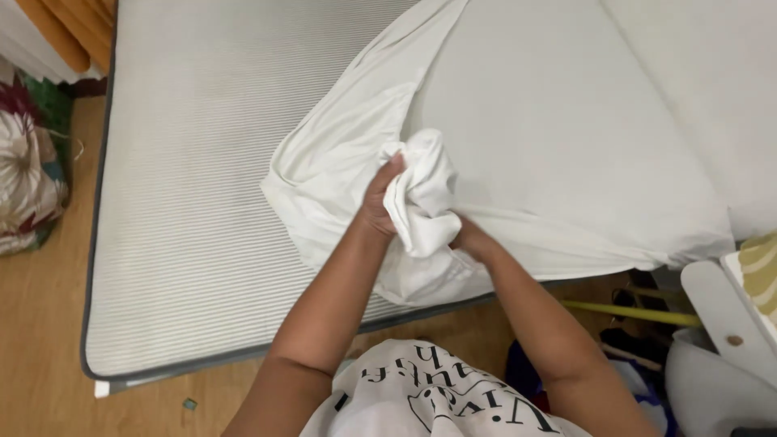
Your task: The person folds a white duvet on a bed, then removes a white fitted sheet from the mattress and folds it. The person places the folded duvet on a nearby sofa and continues folding the sheet on the mattress.
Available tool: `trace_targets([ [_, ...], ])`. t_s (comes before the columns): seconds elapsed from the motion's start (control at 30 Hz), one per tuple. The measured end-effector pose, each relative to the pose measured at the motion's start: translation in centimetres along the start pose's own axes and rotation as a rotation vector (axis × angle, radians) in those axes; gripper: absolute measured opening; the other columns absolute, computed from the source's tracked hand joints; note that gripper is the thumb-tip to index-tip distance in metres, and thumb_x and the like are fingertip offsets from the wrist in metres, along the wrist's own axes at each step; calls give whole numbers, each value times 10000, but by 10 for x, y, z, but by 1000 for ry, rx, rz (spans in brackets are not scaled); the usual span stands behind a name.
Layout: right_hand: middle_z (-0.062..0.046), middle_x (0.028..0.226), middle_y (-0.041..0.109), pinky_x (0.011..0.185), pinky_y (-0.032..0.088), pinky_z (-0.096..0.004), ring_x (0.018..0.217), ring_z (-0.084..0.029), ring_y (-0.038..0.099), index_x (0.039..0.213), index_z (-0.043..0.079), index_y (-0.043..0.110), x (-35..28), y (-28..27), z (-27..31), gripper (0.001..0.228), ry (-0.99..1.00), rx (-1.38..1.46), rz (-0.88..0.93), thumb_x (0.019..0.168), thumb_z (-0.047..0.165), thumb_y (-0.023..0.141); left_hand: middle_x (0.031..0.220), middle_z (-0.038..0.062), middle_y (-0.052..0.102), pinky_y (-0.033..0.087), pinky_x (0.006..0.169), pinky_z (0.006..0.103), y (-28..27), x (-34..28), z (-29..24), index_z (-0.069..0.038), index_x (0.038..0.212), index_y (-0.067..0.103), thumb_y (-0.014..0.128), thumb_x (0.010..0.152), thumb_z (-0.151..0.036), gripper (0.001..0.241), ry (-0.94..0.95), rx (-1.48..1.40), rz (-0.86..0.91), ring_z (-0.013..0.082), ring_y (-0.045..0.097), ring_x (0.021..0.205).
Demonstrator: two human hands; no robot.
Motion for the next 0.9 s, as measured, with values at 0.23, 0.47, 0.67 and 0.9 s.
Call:
trace_targets([
  [0.23,-132,1215,668,770,636,-490,1007,-305,720,1444,130,381,12,-127,63,430,7,520,-269,1052,236,524,1213,142,711,577,1018,438,-40,-23,-58,-4,1356,576,774,927,-297,555,149,243,-95,285,705,1119],
  [0.47,-83,1217,657,1039,580,-363,1079,-187,632,1293,78,532,-43,-126,221,69,-878,605,4,1250,130,546,1310,140,655,553,1011,492,-74,-61,-122,-44,1399,531,765,869,-236,610,427,429,-570,312,624,1214],
  [0.67,-65,1213,674,1012,605,-381,1132,-194,680,1278,95,565,-33,7,225,209,-537,830,140,1107,203,513,1309,65,687,514,873,687,-196,-34,-52,-163,1443,518,747,765,-530,804,45,423,-544,340,658,1165],
  [0.9,-11,1333,610,1098,454,-328,1248,-148,563,1257,111,627,-10,115,172,285,-435,335,227,984,59,565,1225,127,583,518,935,466,-161,30,-10,-29,1324,528,712,976,-273,464,594,1289,-386,281,587,1122],
])
Point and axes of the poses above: each hand's wrist, its own x-axis towards the middle knuckle, its own y-axis out of the palm, z = x × y, the point moved 6 cm from there along x, towards the middle knuckle
